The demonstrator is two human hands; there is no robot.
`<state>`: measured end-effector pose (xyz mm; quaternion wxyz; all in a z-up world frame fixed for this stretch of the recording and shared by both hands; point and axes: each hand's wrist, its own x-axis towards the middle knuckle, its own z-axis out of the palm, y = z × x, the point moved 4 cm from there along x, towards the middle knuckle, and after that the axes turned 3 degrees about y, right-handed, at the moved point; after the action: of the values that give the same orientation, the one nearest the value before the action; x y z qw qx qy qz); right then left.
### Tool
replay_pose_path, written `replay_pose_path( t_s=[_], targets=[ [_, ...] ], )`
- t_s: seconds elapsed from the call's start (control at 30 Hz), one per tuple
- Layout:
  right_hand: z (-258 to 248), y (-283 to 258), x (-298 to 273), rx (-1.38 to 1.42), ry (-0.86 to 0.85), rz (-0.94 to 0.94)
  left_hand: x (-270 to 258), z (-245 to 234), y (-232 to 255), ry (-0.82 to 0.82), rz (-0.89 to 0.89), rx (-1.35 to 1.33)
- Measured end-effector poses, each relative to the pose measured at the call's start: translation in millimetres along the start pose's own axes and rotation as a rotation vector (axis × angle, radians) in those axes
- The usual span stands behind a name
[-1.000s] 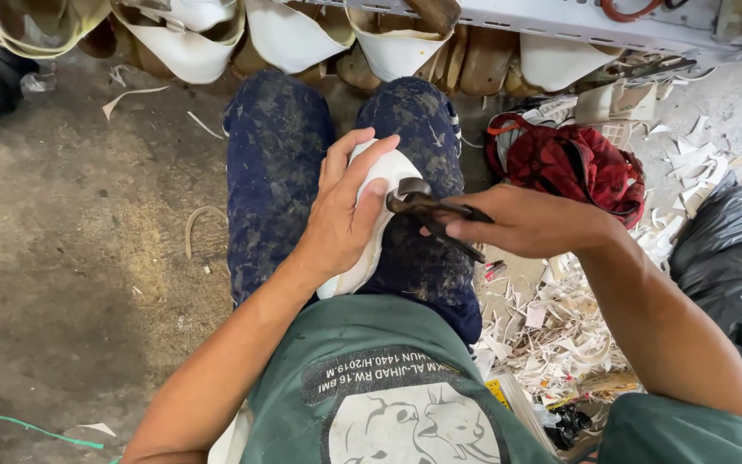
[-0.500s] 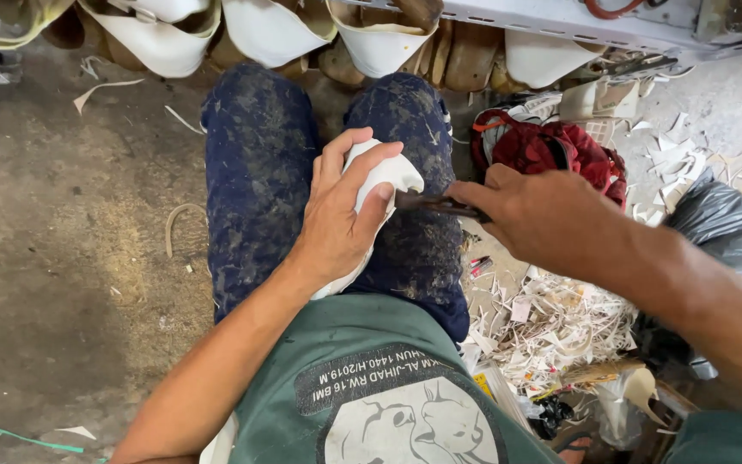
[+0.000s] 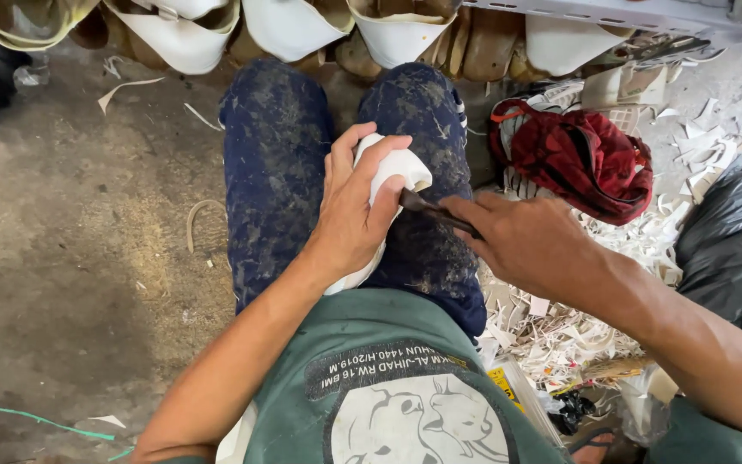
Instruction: Manually lasting a shoe upper by pulling leather over a last using pliers and securing it with a hammer.
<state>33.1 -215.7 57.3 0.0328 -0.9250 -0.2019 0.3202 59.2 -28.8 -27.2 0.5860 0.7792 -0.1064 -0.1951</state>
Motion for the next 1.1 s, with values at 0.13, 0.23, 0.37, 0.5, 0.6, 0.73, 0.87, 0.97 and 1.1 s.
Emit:
replay_pose_path(
  t_s=[0.13, 0.23, 0.37, 0.5, 0.6, 0.73, 0.87, 0.97, 1.1],
  targets=[
    [-20.6, 8.4, -0.5, 0.193, -0.006, 0.004, 1.6, 0.2, 2.7, 0.001, 0.034, 0.002],
    [-19.6, 15.5, -0.9, 0.286, -0.049, -0.005, 2.5, 0.2, 3.4, -0.001, 0.049, -0.009],
    [2.0, 15.4, -9.1, 0.054, 0.008, 0.035, 4.4, 2.3, -0.7, -0.013, 0.052, -0.02],
    [45.6, 4.7, -30.1, -0.202, 0.057, 0.067, -0.1, 10.4, 3.8, 0.002, 0.069, 0.036],
    [64.0, 3.6, -25.5, -0.191, 0.112, 0.036, 1.7, 5.6, 4.1, -0.012, 0.058, 0.024],
    [45.4, -0.1, -13.4, -0.041, 0.133, 0.002, 2.4, 3.5, -6.3, -0.021, 0.013, -0.057],
    [17.7, 2.7, -4.7, 0.166, 0.097, 0.014, 5.7, 3.2, -4.2, -0.006, 0.019, -0.057],
    [-1.0, 10.5, 0.5, 0.305, 0.036, -0.002, 5.3, 0.4, -1.4, -0.025, 0.025, -0.057],
    [4.2, 26.2, 6.1, 0.492, -0.081, 0.011, 9.0, 0.0, -5.8, -0.056, 0.01, -0.101]
  ],
)
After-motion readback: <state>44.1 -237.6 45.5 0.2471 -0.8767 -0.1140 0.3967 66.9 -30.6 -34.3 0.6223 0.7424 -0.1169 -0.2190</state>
